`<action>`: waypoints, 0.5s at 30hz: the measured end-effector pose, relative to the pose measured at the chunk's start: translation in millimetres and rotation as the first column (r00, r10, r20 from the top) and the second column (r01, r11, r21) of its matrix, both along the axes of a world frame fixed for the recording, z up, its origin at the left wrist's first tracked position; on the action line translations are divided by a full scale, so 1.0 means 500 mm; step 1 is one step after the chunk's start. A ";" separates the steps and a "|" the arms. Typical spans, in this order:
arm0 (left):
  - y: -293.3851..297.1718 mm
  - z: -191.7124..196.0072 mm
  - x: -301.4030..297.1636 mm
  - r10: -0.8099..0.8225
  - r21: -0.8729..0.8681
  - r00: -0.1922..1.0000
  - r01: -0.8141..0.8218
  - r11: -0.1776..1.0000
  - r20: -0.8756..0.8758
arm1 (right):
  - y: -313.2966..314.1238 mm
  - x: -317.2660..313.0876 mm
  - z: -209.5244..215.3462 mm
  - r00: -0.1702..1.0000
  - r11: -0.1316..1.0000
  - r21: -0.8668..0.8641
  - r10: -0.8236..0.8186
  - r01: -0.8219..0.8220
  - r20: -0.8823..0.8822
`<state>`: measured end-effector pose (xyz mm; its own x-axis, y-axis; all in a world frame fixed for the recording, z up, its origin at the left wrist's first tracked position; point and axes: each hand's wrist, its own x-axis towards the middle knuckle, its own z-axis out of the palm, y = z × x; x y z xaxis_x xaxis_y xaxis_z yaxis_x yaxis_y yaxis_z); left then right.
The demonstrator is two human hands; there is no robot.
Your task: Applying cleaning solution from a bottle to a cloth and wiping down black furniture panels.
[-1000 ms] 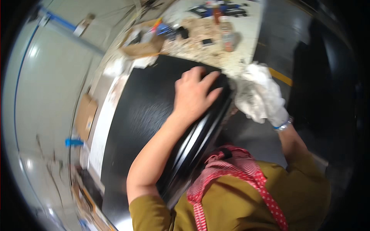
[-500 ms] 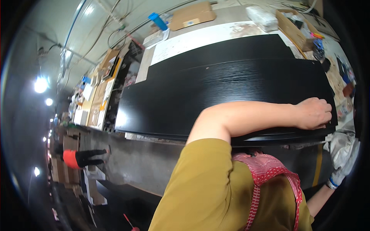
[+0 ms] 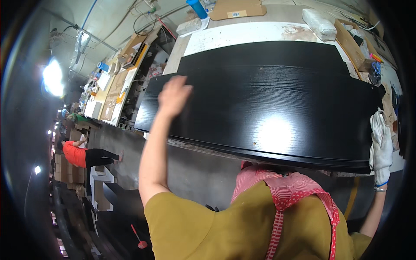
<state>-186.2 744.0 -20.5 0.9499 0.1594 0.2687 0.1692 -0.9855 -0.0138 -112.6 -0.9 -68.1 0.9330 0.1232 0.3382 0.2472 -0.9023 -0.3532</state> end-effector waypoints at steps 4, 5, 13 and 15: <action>0.331 -0.045 -0.120 0.552 -0.119 0.827 -0.562 0.819 -0.107 | 0.013 0.014 0.014 0.995 0.980 0.198 0.041 -0.021 -0.096; 0.320 -0.034 -0.103 0.552 -0.182 0.821 -0.570 0.801 -0.144 | 0.007 0.014 0.013 0.992 0.962 0.272 0.036 -0.001 -0.125; 0.313 -0.012 -0.009 0.283 -0.255 0.958 -0.286 0.923 -0.051 | 0.204 -0.005 0.078 0.958 0.971 0.180 0.194 -0.157 -0.213; 0.295 0.004 -0.004 0.258 -0.221 0.965 -0.262 0.940 -0.046 | 0.394 0.002 0.128 0.888 0.810 0.587 0.288 -0.026 -0.358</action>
<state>-188.2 891.7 -18.7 0.8714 0.4553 0.1829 0.4214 -0.8854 0.1962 -111.8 196.1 -4.2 0.9807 0.1950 -0.0164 0.0806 -0.4786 -0.8743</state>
